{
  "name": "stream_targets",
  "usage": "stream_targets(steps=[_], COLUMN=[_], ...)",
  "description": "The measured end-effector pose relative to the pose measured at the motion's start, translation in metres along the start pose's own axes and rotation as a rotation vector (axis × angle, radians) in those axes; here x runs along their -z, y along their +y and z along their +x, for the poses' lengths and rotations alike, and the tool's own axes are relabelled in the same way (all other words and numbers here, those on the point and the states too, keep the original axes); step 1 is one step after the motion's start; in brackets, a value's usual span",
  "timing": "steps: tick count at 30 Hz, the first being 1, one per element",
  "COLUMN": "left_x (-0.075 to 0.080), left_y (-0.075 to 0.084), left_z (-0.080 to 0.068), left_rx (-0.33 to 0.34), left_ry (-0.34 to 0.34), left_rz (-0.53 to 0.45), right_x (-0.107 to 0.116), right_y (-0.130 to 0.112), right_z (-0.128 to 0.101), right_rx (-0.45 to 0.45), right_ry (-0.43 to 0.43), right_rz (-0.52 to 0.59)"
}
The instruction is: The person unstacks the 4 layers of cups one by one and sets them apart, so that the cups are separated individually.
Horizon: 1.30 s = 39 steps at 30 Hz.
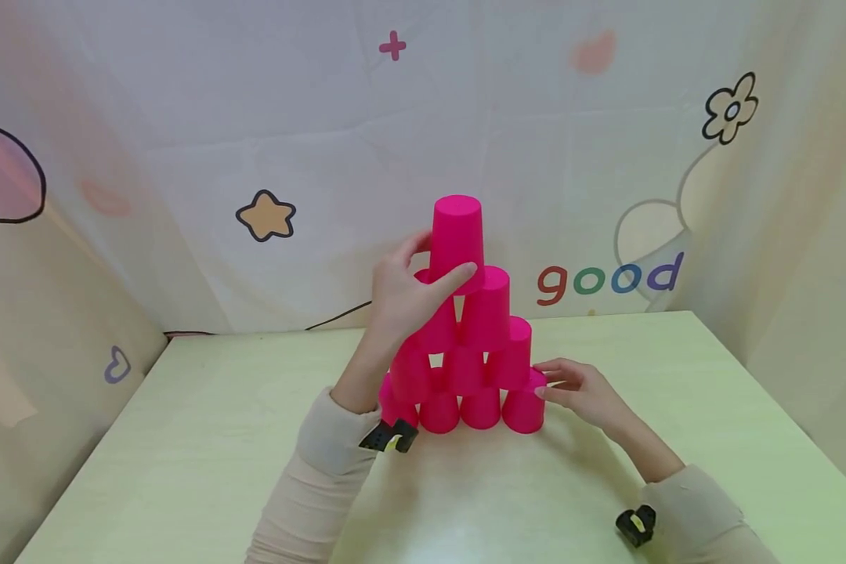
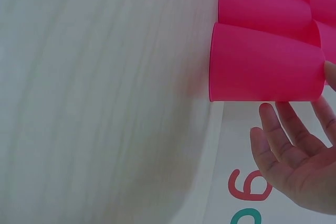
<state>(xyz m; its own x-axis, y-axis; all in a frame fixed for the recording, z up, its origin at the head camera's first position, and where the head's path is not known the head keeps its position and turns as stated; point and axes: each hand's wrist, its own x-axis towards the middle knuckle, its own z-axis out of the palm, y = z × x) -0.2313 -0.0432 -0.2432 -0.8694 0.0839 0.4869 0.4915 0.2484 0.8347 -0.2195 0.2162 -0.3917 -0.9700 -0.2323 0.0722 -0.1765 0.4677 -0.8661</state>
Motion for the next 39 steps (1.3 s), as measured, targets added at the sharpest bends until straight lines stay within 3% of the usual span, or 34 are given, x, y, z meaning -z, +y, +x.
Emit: stream_targets(steps=[11,20,27,39], left_x=[0.000,0.019,0.040,0.066], left_y=[0.003,0.004,0.000,-0.012], left_z=[-0.001,-0.017,-0.030,-0.045], left_rx=[-0.026,-0.202,-0.282,-0.282], left_ry=[0.018,0.124,0.207,0.271], left_rz=[0.008,0.046,0.079,0.118], right_x=[0.001,0.000,-0.001,-0.001], right_y=[-0.004,-0.004,-0.004,-0.004], right_z=[-0.002,-0.002,-0.003,-0.003], right_rx=[-0.005,0.002,0.003,0.009], right_ry=[-0.002,0.001,0.002,-0.002], right_rz=[0.018,0.021,0.019,0.025])
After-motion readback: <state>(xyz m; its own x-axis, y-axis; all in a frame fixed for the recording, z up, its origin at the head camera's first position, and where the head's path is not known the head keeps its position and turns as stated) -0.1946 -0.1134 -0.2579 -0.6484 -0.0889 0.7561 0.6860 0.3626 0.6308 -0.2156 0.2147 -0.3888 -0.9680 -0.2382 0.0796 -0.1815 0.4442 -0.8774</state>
